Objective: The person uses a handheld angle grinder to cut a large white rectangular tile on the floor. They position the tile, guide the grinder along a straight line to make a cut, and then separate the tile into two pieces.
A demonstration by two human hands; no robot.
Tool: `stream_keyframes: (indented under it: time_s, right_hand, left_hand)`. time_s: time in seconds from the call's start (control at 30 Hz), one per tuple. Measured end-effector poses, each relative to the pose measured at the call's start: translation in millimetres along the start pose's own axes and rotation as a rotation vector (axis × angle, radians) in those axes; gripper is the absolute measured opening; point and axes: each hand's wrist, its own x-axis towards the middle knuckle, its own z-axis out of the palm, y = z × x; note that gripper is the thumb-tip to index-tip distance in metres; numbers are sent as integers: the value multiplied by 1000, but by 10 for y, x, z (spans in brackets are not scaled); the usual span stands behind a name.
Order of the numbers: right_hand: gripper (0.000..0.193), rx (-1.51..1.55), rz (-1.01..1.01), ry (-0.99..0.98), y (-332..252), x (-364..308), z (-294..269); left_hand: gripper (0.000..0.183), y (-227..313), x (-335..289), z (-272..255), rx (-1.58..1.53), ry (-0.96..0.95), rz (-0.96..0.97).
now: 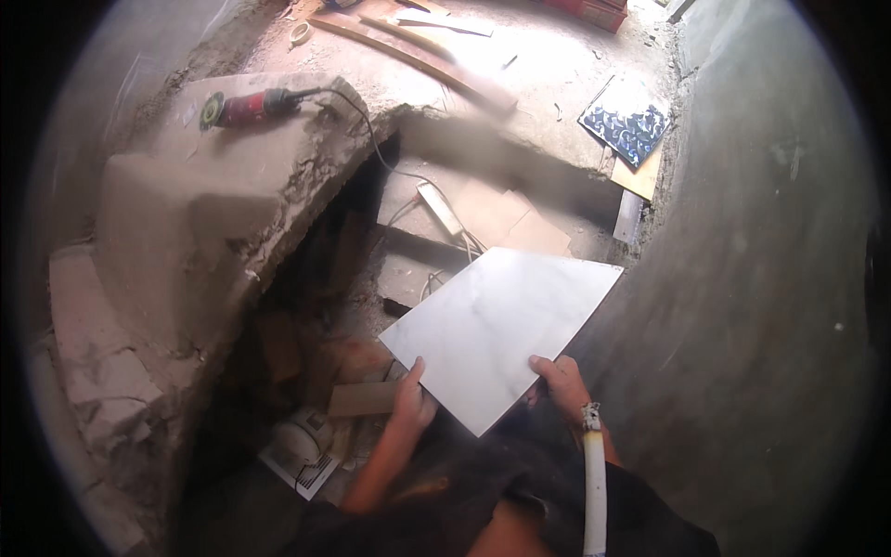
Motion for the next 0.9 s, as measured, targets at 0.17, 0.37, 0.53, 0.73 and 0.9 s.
stream_keyframes:
  time_s: [0.17, 0.37, 0.53, 0.73, 0.9]
  right_hand:
    - [39, -74, -26, 43, -828, -262, 155]
    - [41, -308, -144, -51, -1879, -426, 237]
    - [42, -542, -297, -95, -2528, -111, 331]
    - [46, -752, -196, -100, -3343, 473, 565]
    - [48, -822, -236, -197, -3658, 1230, 622]
  left_hand:
    - [50, 133, -54, 373, -122, -74, -50]
    - [57, 275, -68, 1118, -219, -172, -50]
    - [60, 255, 244, 1539, -306, -246, -21]
    - [62, 342, 790, 1987, -524, -302, 18]
    - [63, 440, 1343, 2220, -657, -334, 71]
